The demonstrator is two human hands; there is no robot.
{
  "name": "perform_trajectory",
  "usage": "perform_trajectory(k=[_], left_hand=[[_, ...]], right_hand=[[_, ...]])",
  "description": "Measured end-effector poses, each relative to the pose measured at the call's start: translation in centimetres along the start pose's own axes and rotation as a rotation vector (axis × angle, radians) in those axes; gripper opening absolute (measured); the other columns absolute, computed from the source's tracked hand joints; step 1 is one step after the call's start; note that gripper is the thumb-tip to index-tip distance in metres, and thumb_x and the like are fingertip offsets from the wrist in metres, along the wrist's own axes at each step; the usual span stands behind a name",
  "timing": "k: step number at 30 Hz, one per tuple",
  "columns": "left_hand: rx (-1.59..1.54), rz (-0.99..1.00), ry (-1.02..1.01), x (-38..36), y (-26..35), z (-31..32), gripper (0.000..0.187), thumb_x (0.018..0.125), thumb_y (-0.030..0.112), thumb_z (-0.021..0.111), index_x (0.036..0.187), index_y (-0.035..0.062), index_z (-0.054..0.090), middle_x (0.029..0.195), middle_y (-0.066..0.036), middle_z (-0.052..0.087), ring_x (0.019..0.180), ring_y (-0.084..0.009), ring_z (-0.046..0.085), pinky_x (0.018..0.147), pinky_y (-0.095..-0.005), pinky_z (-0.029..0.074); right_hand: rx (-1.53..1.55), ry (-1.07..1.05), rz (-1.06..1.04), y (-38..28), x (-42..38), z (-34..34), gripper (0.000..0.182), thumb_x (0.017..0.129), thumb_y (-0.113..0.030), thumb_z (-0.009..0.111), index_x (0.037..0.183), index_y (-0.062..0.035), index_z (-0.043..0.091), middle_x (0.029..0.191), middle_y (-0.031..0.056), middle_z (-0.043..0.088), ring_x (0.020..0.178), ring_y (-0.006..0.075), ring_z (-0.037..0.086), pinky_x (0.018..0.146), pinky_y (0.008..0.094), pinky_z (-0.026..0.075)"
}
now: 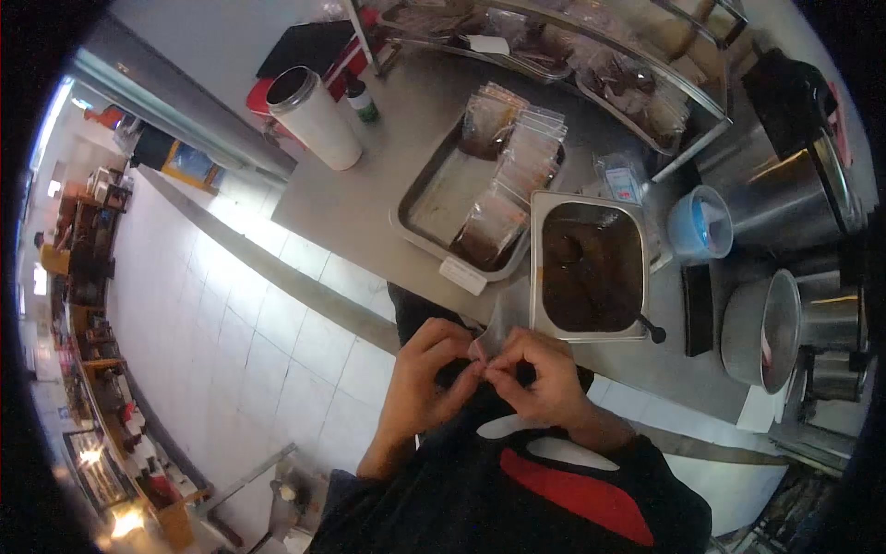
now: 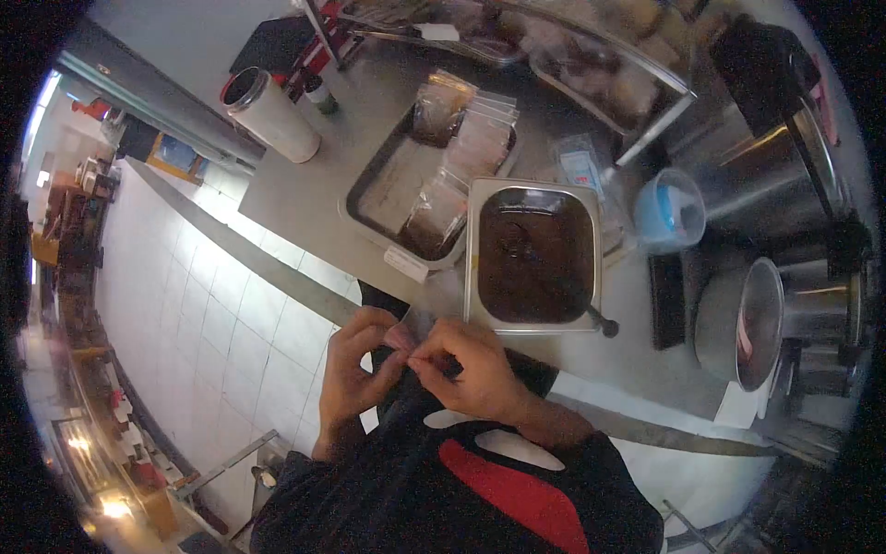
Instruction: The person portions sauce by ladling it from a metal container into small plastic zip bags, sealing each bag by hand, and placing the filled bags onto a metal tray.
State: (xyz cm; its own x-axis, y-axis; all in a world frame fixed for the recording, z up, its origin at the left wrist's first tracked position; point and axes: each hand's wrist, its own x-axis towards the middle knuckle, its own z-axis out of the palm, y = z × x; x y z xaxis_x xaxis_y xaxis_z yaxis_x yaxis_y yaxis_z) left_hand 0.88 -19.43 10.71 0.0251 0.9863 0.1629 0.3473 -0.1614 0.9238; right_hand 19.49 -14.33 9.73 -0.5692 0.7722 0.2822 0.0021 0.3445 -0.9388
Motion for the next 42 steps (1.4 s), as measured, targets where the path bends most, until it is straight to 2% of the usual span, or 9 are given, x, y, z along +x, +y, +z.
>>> perform_trajectory(k=[6, 9, 12, 21, 27, 33, 36, 39, 42], left_hand=[[0.085, 0.139, -0.164, 1.1, 1.0, -0.4, 0.015, 0.074, 0.002, 0.065, 0.087, 0.0007, 0.060, 0.089, -0.016, 0.056, 0.081, -0.0358, 0.055, 0.070, -0.0420, 0.046], [0.172, 0.107, -0.175, 1.6, 0.6, 0.6, 0.014, 0.073, 0.005, 0.064, 0.086, 0.0019, 0.060, 0.088, -0.015, 0.054, 0.081, -0.0352, 0.053, 0.072, -0.0421, 0.043], [0.179, 0.153, -0.158, 1.8, 0.4, 1.3, 0.011, 0.074, 0.005, 0.063, 0.084, 0.0028, 0.059, 0.087, -0.014, 0.052, 0.083, -0.0342, 0.051, 0.075, -0.0449, 0.040], [0.314, 0.261, 0.154, 1.2, 0.3, 2.5, 0.012, 0.065, 0.008, 0.069, 0.070, 0.0039, 0.058, 0.087, -0.011, 0.048, 0.090, -0.0336, 0.049, 0.106, -0.0633, 0.029], [0.430, 0.182, 0.283, 1.3, 0.5, 2.5, 0.013, 0.067, 0.009, 0.064, 0.067, 0.0036, 0.052, 0.088, -0.012, 0.047, 0.092, -0.0332, 0.050, 0.108, -0.0626, 0.028], [0.392, 0.229, 0.207, 1.7, 1.0, 2.4, 0.013, 0.060, 0.009, 0.062, 0.068, 0.0036, 0.054, 0.094, -0.015, 0.050, 0.098, -0.0341, 0.049, 0.108, -0.0628, 0.027], [0.484, 0.232, 0.173, 1.4, 1.5, 2.6, 0.014, 0.063, 0.011, 0.065, 0.070, 0.0043, 0.055, 0.097, -0.016, 0.051, 0.105, -0.0358, 0.048, 0.108, -0.0631, 0.026], [0.421, 0.175, 0.175, 1.2, 1.1, 2.2, 0.017, 0.066, 0.014, 0.068, 0.068, 0.0038, 0.054, 0.100, -0.015, 0.052, 0.112, -0.0390, 0.046, 0.110, -0.0616, 0.026], [0.251, 0.061, 0.281, 1.4, 2.0, 1.8, 0.017, 0.062, 0.015, 0.078, 0.068, 0.0070, 0.064, 0.109, -0.017, 0.055, 0.118, -0.0423, 0.045, 0.108, -0.0602, 0.029]], right_hand=[[-0.260, -0.108, 0.024, -2.1, 0.9, -1.3, 0.011, 0.081, -0.005, 0.068, 0.083, -0.0008, 0.057, 0.074, 0.0112, 0.055, 0.059, 0.0225, 0.057, 0.053, 0.0341, 0.044], [-0.447, -0.203, -0.039, -2.3, 1.0, -1.9, 0.013, 0.078, -0.007, 0.063, 0.089, -0.0013, 0.057, 0.079, 0.0123, 0.054, 0.064, 0.0326, 0.060, 0.056, 0.0422, 0.048], [-0.342, -0.126, -0.053, -1.9, 1.0, -1.8, 0.006, 0.076, -0.004, 0.061, 0.076, -0.0006, 0.055, 0.071, 0.0130, 0.051, 0.056, 0.0299, 0.053, 0.051, 0.0384, 0.042], [-0.363, 0.012, -0.178, -1.3, 0.6, -1.0, 0.010, 0.069, -0.006, 0.063, 0.070, -0.0034, 0.054, 0.067, 0.0108, 0.048, 0.052, 0.0293, 0.053, 0.048, 0.0414, 0.044], [-0.479, 0.117, -0.185, -1.3, 0.1, -1.0, 0.011, 0.067, -0.007, 0.064, 0.068, -0.0054, 0.053, 0.066, 0.0096, 0.046, 0.051, 0.0270, 0.052, 0.048, 0.0390, 0.043], [-0.434, 0.135, -0.002, -1.7, 0.8, -1.2, 0.013, 0.075, -0.008, 0.071, 0.080, -0.0047, 0.059, 0.073, 0.0091, 0.052, 0.060, 0.0260, 0.059, 0.052, 0.0369, 0.047], [-0.410, 0.215, -0.101, -1.1, 0.7, -1.9, 0.017, 0.074, -0.002, 0.076, 0.085, -0.0009, 0.063, 0.079, 0.0093, 0.057, 0.057, 0.0145, 0.055, 0.049, 0.0298, 0.044], [-0.422, 0.294, -0.079, -1.9, 0.7, -2.7, 0.015, 0.076, -0.005, 0.074, 0.087, -0.0043, 0.064, 0.079, 0.0091, 0.056, 0.066, 0.0266, 0.062, 0.057, 0.0375, 0.050], [-0.450, 0.125, -0.022, -2.0, 0.4, -3.3, 0.014, 0.077, -0.006, 0.075, 0.086, -0.0046, 0.065, 0.082, 0.0085, 0.058, 0.067, 0.0259, 0.063, 0.058, 0.0365, 0.050]])
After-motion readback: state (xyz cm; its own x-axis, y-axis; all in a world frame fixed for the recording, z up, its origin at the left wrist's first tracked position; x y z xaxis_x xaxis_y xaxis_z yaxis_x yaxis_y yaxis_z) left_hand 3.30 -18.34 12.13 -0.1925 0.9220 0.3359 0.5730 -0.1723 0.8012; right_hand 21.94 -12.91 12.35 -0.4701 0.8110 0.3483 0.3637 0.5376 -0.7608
